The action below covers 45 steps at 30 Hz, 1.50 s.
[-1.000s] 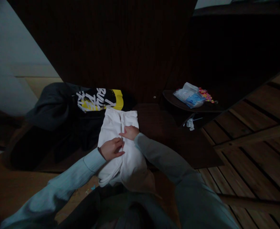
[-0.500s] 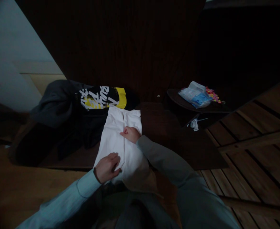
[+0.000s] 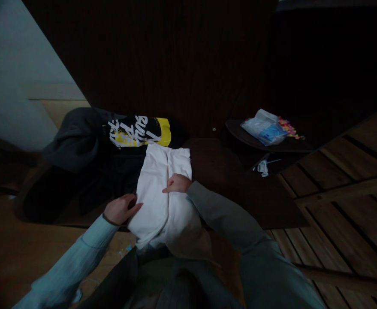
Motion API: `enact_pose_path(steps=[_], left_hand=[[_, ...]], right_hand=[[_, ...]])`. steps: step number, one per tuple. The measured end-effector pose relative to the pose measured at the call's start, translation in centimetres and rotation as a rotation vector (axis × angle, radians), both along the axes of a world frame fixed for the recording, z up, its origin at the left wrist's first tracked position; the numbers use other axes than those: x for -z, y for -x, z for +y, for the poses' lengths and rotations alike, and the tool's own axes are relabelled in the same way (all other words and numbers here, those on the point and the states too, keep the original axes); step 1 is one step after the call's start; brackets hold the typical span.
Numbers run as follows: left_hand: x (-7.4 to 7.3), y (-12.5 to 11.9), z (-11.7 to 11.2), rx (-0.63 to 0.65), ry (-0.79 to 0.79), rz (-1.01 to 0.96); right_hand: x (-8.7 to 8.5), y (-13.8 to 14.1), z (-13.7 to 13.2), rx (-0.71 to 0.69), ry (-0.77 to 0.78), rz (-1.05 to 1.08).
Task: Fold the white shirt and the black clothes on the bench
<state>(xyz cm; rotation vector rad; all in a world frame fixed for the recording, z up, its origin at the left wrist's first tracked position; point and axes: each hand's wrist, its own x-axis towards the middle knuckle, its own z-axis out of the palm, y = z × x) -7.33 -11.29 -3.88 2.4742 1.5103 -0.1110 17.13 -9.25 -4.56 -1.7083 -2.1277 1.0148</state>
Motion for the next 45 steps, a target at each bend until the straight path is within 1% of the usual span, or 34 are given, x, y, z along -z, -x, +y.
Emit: enact_pose_path(steps=[2,4,7,9,10,12,13,15,17,18,19,20,22,24,27,29,31,33,35,37,38,40,42,43,45], left_hand=[[0.7,0.4,0.1,0.011,0.043,-0.094],[1.5,0.8,0.4,0.011,0.094,-0.271],[2.5,1.7,1.2,-0.005,0.258,-0.587],[2.8,2.4,1.9,-0.018,0.385,-0.718],[2.8,2.6,2.2,-0.02,0.431,-0.743],[2.4,2.9,2.4,-0.025,0.448,-0.707],[2.0,2.9,2.3,-0.038,0.406,-0.652],[1.0,2.3,1.4,-0.085,0.221,-0.522],[-0.1,0.9,-0.2,-0.103,0.003,-0.426],[-0.5,0.1,-1.2,-0.064,-0.05,-0.404],[-0.7,-0.8,-2.2,-0.012,-0.07,-0.384],[-0.8,-1.8,-3.2,0.05,-0.058,-0.357],[-0.5,-3.4,-4.8,0.149,-0.021,-0.298],[0.2,-4.5,-5.8,0.204,0.022,-0.221],[0.6,-5.0,-6.0,0.311,0.078,-0.106],[0.3,-5.0,-5.6,0.403,0.083,-0.065],[-0.2,-5.0,-5.1,0.46,0.048,-0.087],[-0.4,-5.3,-4.7,0.445,0.002,-0.178],[0.0,-5.7,-4.4,0.394,-0.009,-0.293],[0.7,-6.2,-4.3,0.341,0.017,-0.378],[1.0,-6.4,-4.3,0.318,0.035,-0.404],[1.6,-6.8,-4.3,0.26,0.062,-0.429],[1.9,-7.0,-4.2,0.199,0.098,-0.431],[2.0,-7.1,-4.1,0.175,0.123,-0.427],[2.1,-7.2,-3.9,0.146,0.179,-0.422]], right_hand=[[0.2,-0.1,-0.1,-0.028,-0.028,0.008],[0.6,-0.2,-0.2,-0.033,-0.07,0.03],[1.1,-0.2,-0.3,-0.028,-0.092,0.061],[1.2,-0.3,-0.4,-0.032,-0.085,0.076],[1.2,-0.2,-0.4,-0.033,-0.082,0.077],[1.0,-0.2,-0.6,-0.018,-0.083,0.061],[0.8,-0.1,-0.6,-0.001,-0.085,0.043],[0.4,0.0,-0.7,0.055,-0.089,-0.008],[0.0,0.3,-0.8,0.117,-0.08,-0.065],[-0.2,0.4,-0.8,0.141,-0.078,-0.097],[-0.3,0.6,-0.9,0.158,-0.081,-0.133],[-0.3,0.8,-1.0,0.169,-0.091,-0.171],[-0.3,1.1,-1.1,0.187,-0.128,-0.248],[-0.1,1.4,-1.2,0.208,-0.16,-0.291],[0.2,1.4,-1.2,0.225,-0.174,-0.265],[0.3,1.3,-0.9,0.234,-0.18,-0.213],[0.4,1.1,-0.7,0.256,-0.191,-0.143],[0.6,1.0,-0.5,0.3,-0.216,-0.047],[0.9,1.0,-0.5,0.316,-0.253,0.045],[1.1,1.0,-0.4,0.27,-0.254,0.087],[1.0,1.0,-0.3,0.236,-0.218,0.092],[0.6,0.7,0.4,0.18,-0.09,0.101],[-0.2,0.1,1.7,0.194,0.009,0.096],[-0.7,-0.2,2.5,0.227,0.015,0.074],[-1.4,-0.6,4.2,0.313,-0.039,-0.024]])
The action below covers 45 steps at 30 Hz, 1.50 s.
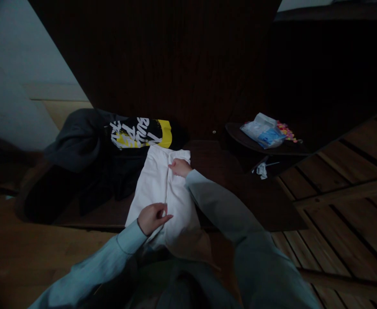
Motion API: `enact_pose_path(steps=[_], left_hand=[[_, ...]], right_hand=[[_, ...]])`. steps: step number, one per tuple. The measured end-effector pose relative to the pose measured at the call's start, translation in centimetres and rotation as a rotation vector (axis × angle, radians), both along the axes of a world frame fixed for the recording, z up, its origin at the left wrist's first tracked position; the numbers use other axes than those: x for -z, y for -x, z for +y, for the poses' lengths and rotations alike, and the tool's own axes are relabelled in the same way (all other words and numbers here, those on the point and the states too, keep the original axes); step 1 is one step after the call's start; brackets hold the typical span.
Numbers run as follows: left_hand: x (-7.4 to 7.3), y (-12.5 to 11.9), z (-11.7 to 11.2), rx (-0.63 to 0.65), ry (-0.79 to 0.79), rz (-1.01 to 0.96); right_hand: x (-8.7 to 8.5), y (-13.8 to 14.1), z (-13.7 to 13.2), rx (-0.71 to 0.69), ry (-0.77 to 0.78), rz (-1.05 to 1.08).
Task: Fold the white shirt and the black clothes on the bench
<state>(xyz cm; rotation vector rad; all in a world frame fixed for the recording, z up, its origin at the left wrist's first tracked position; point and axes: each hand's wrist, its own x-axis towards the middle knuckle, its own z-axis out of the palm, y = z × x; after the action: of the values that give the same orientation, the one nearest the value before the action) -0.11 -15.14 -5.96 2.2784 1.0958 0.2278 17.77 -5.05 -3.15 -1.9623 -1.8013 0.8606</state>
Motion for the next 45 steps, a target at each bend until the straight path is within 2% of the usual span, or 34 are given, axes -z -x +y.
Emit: enact_pose_path(steps=[2,5,10,12,17,20,22,24,26,28,29,31,34,37,39,41,45], left_hand=[[0.1,0.0,0.3,0.012,0.053,-0.008],[0.3,0.2,0.8,0.051,0.115,-0.067],[0.7,0.9,1.4,0.119,0.214,-0.206],[0.6,0.9,1.5,0.117,0.219,-0.189],[0.0,0.3,0.9,0.03,0.065,0.017],[-0.2,0.1,0.2,-0.015,-0.04,0.015],[-0.2,0.1,0.0,0.028,-0.156,-0.046],[-0.2,0.2,-0.1,0.128,-0.264,-0.075],[-0.3,0.4,0.1,0.219,-0.297,-0.05],[-0.8,1.0,0.5,0.253,-0.27,-0.043],[-1.2,1.6,0.8,0.242,-0.25,-0.061],[-2.1,3.2,2.0,0.159,-0.22,-0.126],[-3.0,5.8,4.7,-0.112,-0.208,-0.174],[-2.8,7.3,8.2,-0.347,-0.182,-0.097],[-2.4,7.1,10.5,-0.393,-0.077,-0.069],[-2.0,6.2,12.4,-0.396,0.093,-0.103],[-1.9,3.7,15.0,-0.43,0.381,-0.2]], right_hand=[[-0.3,-0.2,1.5,0.054,-0.024,-0.151],[0.1,-0.3,3.0,0.056,-0.01,-0.293],[0.7,-0.8,4.5,0.073,-0.043,-0.262],[0.7,-1.1,4.8,0.108,-0.068,-0.246],[1.3,-0.8,4.6,0.138,-0.075,-0.194],[1.6,-0.7,4.1,0.096,-0.063,-0.123],[1.5,-0.8,3.8,0.065,-0.073,-0.081],[1.4,-1.1,3.3,0.011,-0.134,-0.054],[1.3,-1.7,2.4,-0.084,-0.195,0.006],[1.4,-2.8,1.2,-0.14,-0.211,0.139],[1.4,-3.6,0.5,-0.116,-0.199,0.219],[1.5,-5.4,-1.1,0.042,-0.16,0.357],[1.4,-7.9,-3.5,0.281,0.024,0.468],[1.0,-8.2,-5.2,0.309,0.265,0.551],[0.7,-7.3,-5.5,0.313,0.326,0.615],[0.6,-6.0,-5.1,0.344,0.336,0.68],[0.7,-3.9,-3.4,0.404,0.345,0.742]])
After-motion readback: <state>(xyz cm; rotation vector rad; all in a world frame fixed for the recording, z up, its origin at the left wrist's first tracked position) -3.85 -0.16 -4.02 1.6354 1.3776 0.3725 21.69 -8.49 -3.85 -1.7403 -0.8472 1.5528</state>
